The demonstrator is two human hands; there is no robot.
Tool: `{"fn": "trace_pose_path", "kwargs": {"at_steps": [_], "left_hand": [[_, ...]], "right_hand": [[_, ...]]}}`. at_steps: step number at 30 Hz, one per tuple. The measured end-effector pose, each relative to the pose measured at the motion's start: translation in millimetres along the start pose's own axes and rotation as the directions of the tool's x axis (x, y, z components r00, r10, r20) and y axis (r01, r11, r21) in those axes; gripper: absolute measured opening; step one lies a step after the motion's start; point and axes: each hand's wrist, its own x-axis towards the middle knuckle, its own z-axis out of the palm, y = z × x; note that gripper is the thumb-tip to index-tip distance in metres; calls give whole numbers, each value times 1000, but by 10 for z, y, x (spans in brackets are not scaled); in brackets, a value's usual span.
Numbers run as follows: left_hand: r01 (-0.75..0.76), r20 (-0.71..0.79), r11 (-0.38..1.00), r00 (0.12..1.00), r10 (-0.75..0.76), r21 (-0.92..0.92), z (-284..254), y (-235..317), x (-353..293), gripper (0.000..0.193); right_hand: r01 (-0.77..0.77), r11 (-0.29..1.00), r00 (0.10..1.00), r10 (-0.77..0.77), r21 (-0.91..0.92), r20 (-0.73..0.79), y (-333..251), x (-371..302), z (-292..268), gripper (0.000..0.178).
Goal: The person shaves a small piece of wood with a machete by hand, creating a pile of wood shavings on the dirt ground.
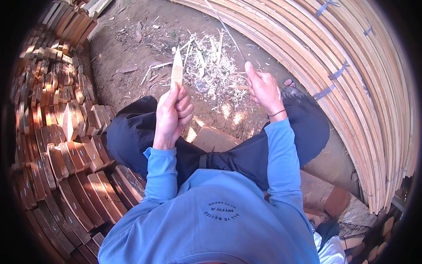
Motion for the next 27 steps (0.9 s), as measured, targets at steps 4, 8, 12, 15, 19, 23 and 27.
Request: {"fn": "trace_pose_path", "kwargs": {"at_steps": [4,8,12,15,19,23,27], "left_hand": [[-20,36,999,999,21,-26,-76,-20,18,37],[-12,31,999,999,13,-39,-77,-9,17,37],[5,23,997,1000,-4,-71,-97,-16,17,36],[39,40,996,999,-35,-86,-137,1,15,37],[49,58,985,998,-40,-167,-110,12,-6,36],[81,93,979,994,-65,-186,-175,4,-14,37],[95,30,981,995,-91,-169,-142,10,2,36]], "right_hand": [[20,997,1000,-21,-69,-8,62,-5,9,64],[122,974,992,-127,-193,-14,94,-14,4,68],[313,883,949,-308,-349,72,37,-77,4,63],[439,818,898,-413,-372,150,-69,-198,51,58],[545,689,836,-492,-478,244,-118,-252,77,52],[493,667,865,-443,-558,235,-118,-239,124,50],[462,666,880,-427,-586,208,-159,-158,222,53]]}}
